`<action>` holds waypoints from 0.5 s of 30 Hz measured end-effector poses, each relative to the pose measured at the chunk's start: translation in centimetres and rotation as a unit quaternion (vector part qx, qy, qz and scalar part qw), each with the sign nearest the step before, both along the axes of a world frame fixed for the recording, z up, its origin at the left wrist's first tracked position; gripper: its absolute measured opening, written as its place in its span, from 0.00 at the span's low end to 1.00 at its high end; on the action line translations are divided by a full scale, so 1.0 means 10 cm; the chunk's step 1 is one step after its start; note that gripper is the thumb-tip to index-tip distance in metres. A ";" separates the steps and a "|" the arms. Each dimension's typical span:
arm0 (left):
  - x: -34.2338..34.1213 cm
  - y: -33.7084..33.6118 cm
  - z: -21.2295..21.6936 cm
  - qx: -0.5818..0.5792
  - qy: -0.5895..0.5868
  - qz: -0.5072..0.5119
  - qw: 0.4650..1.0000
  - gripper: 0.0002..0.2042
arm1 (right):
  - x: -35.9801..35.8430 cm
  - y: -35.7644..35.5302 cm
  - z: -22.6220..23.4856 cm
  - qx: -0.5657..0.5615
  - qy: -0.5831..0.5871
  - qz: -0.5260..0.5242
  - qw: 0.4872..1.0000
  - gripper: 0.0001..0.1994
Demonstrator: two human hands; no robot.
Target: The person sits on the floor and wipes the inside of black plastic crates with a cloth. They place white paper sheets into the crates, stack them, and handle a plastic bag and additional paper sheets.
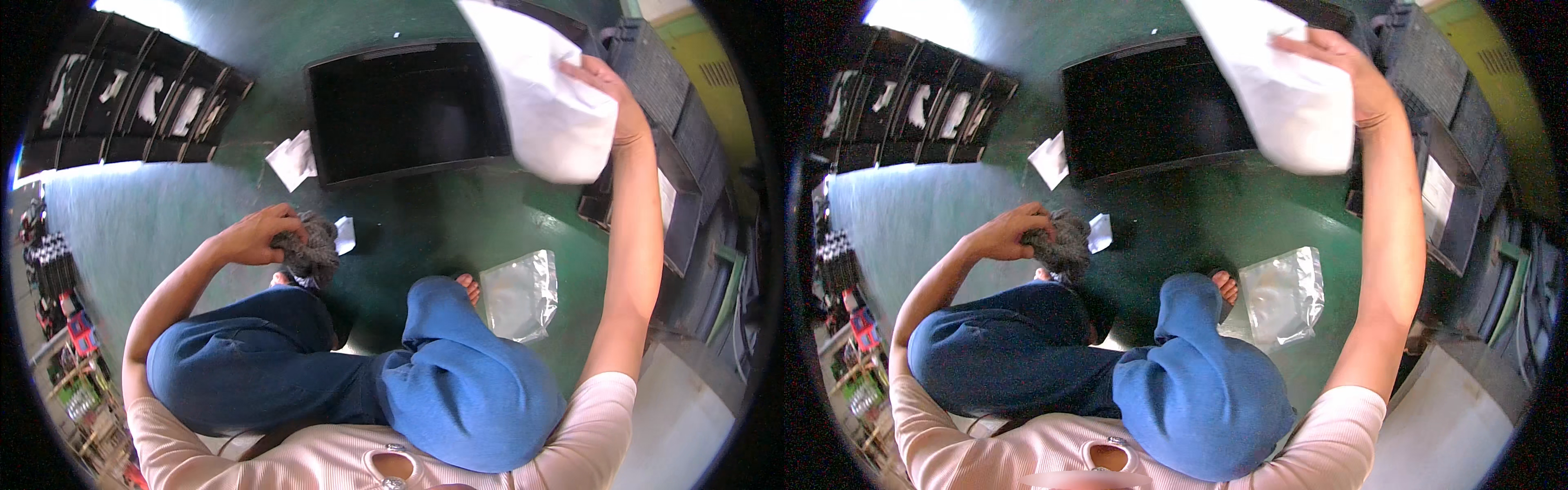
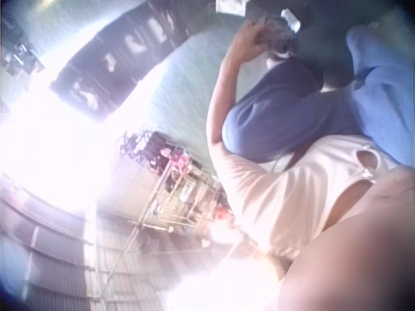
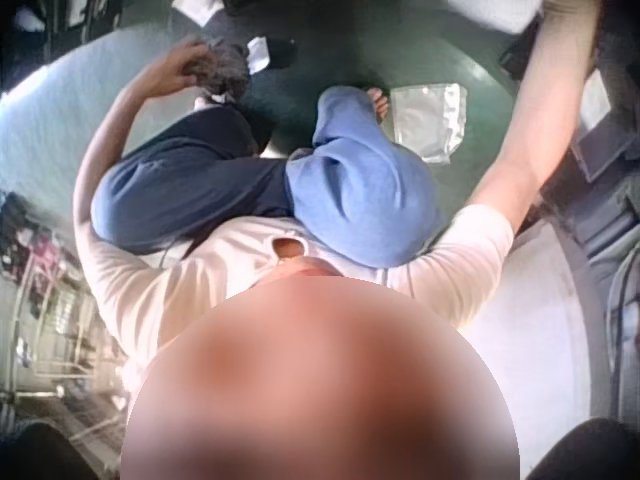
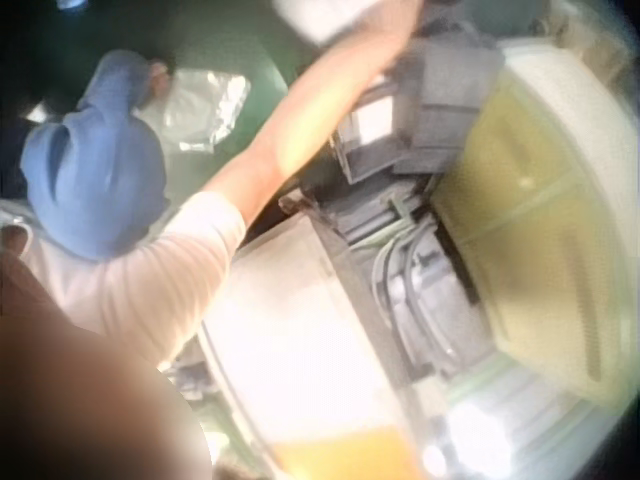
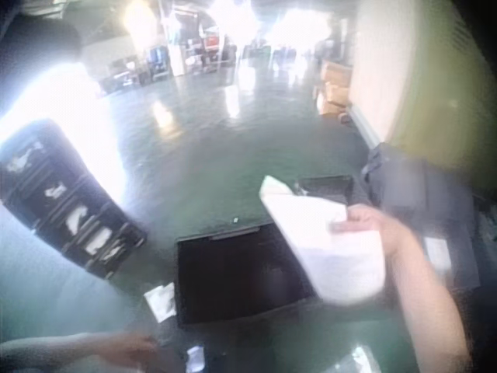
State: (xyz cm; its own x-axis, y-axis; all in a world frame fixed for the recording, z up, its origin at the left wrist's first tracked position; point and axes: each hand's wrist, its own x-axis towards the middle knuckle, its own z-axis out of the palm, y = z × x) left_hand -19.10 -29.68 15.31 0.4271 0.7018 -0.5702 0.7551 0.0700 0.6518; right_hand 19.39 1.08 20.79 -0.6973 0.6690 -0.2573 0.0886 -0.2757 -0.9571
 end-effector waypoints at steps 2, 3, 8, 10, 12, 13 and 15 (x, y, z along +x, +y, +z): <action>-0.01 -0.04 -0.02 0.002 0.004 -0.007 1.000 0.20 | -0.33 -0.10 -0.09 -0.059 0.088 0.079 0.991 0.15; -0.01 -0.07 -0.03 -0.001 0.009 -0.007 1.000 0.20 | -0.45 -0.10 -0.18 -0.088 0.134 0.089 0.983 0.16; -0.02 -0.19 -0.01 -0.022 0.031 -0.002 0.999 0.19 | -0.76 0.19 -0.74 -0.119 0.071 0.158 0.978 0.17; -0.03 -0.23 -0.01 -0.032 0.048 -0.002 0.998 0.19 | -0.84 0.30 -0.90 -0.131 -0.081 0.108 0.982 0.19; -0.05 -0.25 -0.02 -0.029 0.043 0.000 0.999 0.19 | -0.93 0.36 -0.96 -0.004 -0.238 0.129 0.963 0.20; -0.07 -0.25 -0.03 -0.024 0.042 -0.003 0.999 0.19 | -0.99 0.37 -0.95 0.053 -0.337 0.122 0.932 0.21; -0.09 -0.24 -0.06 -0.036 0.040 -0.004 0.999 0.19 | -1.12 0.26 -0.87 0.491 -0.434 -0.094 0.750 0.20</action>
State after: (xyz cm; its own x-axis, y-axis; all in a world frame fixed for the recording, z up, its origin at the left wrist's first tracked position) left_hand -20.01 -32.05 14.68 0.3837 0.6540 -0.6520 0.8054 0.1084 0.5827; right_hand 8.21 3.72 12.11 -0.4212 0.8988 0.1212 0.8436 0.4373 -0.3115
